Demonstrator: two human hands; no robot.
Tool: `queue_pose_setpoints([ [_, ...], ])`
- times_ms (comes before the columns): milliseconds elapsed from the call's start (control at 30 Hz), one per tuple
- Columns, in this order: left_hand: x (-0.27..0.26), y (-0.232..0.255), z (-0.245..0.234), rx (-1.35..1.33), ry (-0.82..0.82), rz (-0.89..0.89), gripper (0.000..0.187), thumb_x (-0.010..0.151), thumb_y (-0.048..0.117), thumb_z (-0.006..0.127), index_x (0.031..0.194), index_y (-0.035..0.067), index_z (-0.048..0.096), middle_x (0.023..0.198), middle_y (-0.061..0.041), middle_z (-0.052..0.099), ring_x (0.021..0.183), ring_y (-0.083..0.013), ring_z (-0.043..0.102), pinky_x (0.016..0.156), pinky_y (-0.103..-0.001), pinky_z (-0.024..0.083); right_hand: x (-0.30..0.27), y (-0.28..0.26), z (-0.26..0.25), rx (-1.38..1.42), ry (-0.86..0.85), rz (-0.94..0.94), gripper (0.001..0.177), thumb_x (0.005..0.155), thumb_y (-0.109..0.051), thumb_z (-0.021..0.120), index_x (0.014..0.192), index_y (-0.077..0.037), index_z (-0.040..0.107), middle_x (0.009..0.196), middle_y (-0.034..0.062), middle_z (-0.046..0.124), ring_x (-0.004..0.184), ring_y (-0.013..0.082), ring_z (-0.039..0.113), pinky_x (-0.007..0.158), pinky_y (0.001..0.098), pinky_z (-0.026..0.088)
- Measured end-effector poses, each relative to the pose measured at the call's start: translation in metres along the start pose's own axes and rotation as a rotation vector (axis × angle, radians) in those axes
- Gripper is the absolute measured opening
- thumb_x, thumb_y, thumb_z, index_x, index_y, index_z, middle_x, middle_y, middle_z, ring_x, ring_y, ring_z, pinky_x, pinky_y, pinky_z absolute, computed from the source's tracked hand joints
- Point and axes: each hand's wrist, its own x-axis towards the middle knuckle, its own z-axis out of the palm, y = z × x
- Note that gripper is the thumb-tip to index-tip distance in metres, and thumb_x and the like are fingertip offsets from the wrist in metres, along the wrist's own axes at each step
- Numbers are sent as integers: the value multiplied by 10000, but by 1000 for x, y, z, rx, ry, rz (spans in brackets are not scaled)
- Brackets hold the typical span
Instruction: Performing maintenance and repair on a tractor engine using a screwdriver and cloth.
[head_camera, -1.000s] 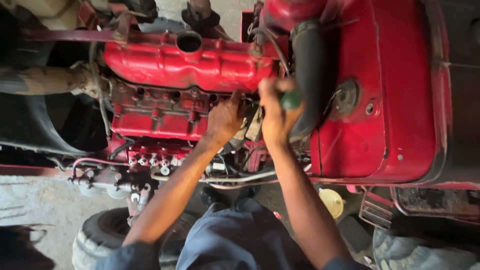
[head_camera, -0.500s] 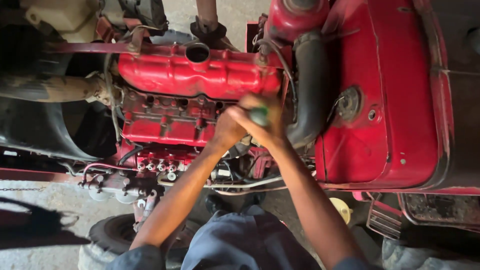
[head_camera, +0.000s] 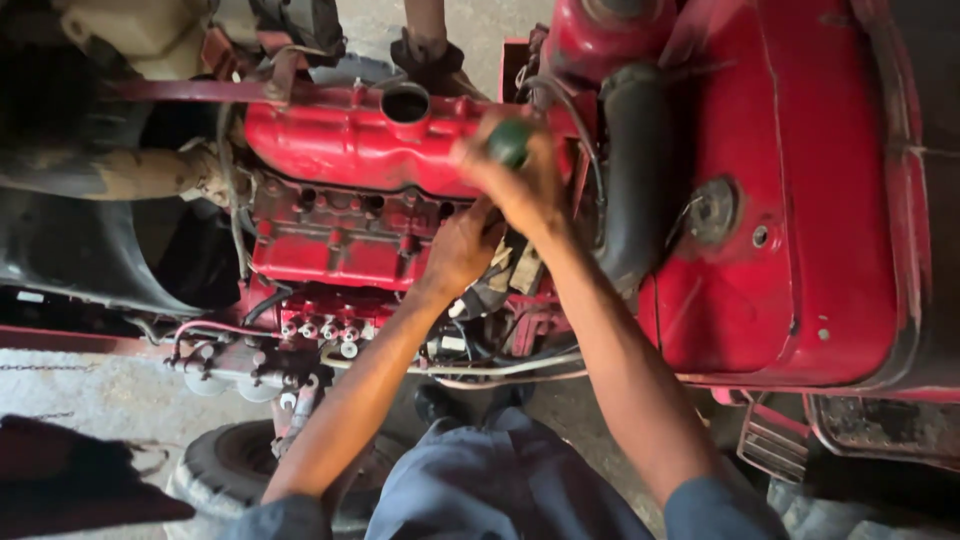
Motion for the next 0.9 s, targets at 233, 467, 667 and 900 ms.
queue_pose_setpoints([
  [233,13,-11,34,164,-100,126,209,832,104,662,1032,46,645,1019,-219,704,897,-418,702,740,-494,578,-74,-16,-41,-207,8,-116,210,888,-211,758,817,-51,641,771,4,625,684,122,591,612,271,472],
  [467,20,15,24,89,-45,329,285,822,15,586,1093,-2,669,1016,-242,660,911,-462,657,725,-525,538,-61,-50,1,-204,547,-247,223,1062,-204,671,953,-21,609,823,4,564,732,107,519,681,270,440],
  [667,27,-17,24,288,-58,199,145,874,124,655,997,64,701,1002,-194,703,920,-407,698,771,-506,564,-22,-31,-12,141,241,-140,373,1078,-255,613,763,-66,552,654,-25,495,583,78,445,552,266,345],
  [900,37,46,-29,-75,-105,325,225,971,224,667,1017,5,697,910,-213,713,896,-413,699,713,-490,533,26,-36,-55,353,-595,128,428,1032,-213,656,646,-77,526,585,9,508,481,89,453,483,261,341],
])
